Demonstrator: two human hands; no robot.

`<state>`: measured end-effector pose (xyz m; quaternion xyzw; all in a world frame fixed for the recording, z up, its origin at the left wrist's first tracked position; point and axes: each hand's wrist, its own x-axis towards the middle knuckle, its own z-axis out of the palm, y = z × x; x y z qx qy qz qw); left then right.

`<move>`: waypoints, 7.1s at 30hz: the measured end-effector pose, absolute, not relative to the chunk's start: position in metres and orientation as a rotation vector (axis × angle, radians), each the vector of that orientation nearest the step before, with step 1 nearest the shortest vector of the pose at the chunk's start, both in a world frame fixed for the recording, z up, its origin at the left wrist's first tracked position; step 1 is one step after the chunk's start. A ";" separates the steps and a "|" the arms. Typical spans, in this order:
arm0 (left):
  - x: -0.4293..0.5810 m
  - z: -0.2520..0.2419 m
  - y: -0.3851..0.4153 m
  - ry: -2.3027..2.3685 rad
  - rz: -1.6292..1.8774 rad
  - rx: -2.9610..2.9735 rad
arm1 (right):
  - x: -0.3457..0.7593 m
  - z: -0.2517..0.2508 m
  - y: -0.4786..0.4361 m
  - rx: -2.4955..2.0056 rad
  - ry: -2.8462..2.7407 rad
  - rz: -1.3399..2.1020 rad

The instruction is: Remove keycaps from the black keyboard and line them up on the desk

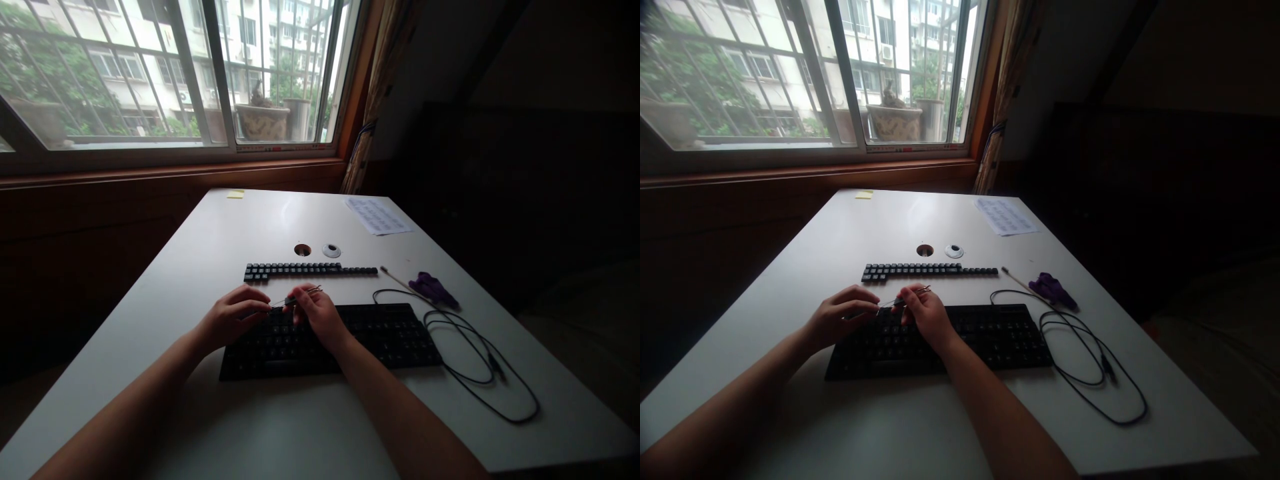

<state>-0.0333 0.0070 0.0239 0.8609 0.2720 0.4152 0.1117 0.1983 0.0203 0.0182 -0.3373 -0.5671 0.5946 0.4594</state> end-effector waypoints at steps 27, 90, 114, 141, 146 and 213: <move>-0.036 0.018 0.012 0.939 1.300 2.461 | 0.195 0.018 0.007 -0.996 -1.703 0.905; -0.037 0.007 0.010 0.917 1.210 1.938 | 0.193 0.019 0.002 -0.930 -1.993 0.520; -0.032 0.013 0.005 0.971 1.187 2.110 | 0.192 0.017 0.004 -1.031 -2.007 0.523; -0.032 0.013 0.010 0.785 1.041 1.694 | 0.195 0.015 0.003 -0.877 -2.072 0.510; -0.035 0.011 0.012 0.698 1.020 1.615 | 0.194 0.016 0.002 -0.857 -2.086 0.510; -0.079 0.004 0.039 1.563 1.055 1.725 | 0.186 0.014 0.079 -1.241 -2.291 0.525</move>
